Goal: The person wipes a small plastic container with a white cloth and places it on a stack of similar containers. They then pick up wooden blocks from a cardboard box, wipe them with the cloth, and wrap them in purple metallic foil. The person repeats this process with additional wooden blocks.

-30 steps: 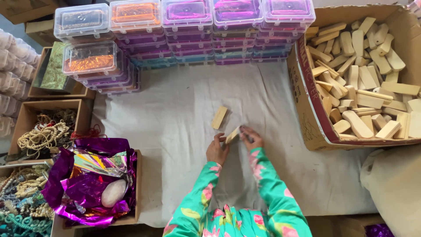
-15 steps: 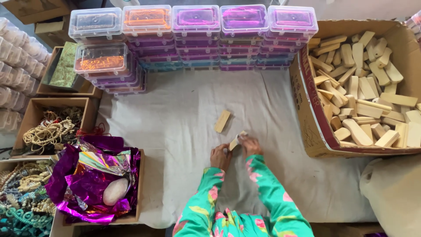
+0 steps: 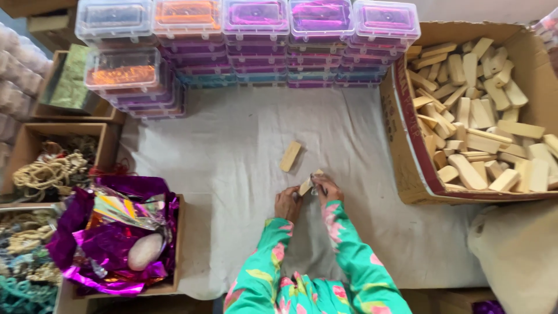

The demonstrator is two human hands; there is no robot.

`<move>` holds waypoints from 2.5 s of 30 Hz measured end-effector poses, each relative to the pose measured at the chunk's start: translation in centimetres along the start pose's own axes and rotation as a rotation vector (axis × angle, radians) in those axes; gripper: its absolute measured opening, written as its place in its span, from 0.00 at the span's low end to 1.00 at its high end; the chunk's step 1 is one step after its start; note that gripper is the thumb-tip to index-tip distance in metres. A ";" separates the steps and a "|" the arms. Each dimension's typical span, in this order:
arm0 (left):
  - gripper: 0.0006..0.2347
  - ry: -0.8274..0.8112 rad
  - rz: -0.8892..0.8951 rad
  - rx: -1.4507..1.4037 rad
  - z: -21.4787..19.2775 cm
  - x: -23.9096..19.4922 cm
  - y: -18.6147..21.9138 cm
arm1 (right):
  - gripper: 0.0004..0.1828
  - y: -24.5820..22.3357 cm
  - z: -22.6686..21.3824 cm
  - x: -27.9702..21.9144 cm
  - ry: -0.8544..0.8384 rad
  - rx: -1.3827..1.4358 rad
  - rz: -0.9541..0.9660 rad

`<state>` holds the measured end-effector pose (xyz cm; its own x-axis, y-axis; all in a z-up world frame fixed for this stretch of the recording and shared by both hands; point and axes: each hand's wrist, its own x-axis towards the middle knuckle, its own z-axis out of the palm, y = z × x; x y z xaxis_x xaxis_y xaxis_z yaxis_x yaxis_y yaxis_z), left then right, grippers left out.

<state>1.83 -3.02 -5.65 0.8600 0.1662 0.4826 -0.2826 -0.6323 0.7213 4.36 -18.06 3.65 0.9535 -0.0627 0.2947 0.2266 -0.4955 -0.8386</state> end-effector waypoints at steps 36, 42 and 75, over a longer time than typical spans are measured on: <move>0.20 -0.096 0.035 0.063 -2.4 1.2 1.7 | 0.25 4.9 2.1 -0.2 -0.386 -0.621 -0.155; 0.16 -0.069 -0.033 0.025 -2.0 1.3 1.5 | 0.23 2.0 0.5 1.0 -0.035 -0.445 -0.285; 0.23 -0.111 0.106 0.111 -3.6 2.1 3.4 | 0.18 6.3 0.4 -2.9 -0.231 -0.168 -0.178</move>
<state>1.14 -2.11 -0.42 0.8714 0.0138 0.4903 -0.3303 -0.7225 0.6073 3.15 -20.59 -2.65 0.9262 0.2264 0.3016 0.3759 -0.6184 -0.6901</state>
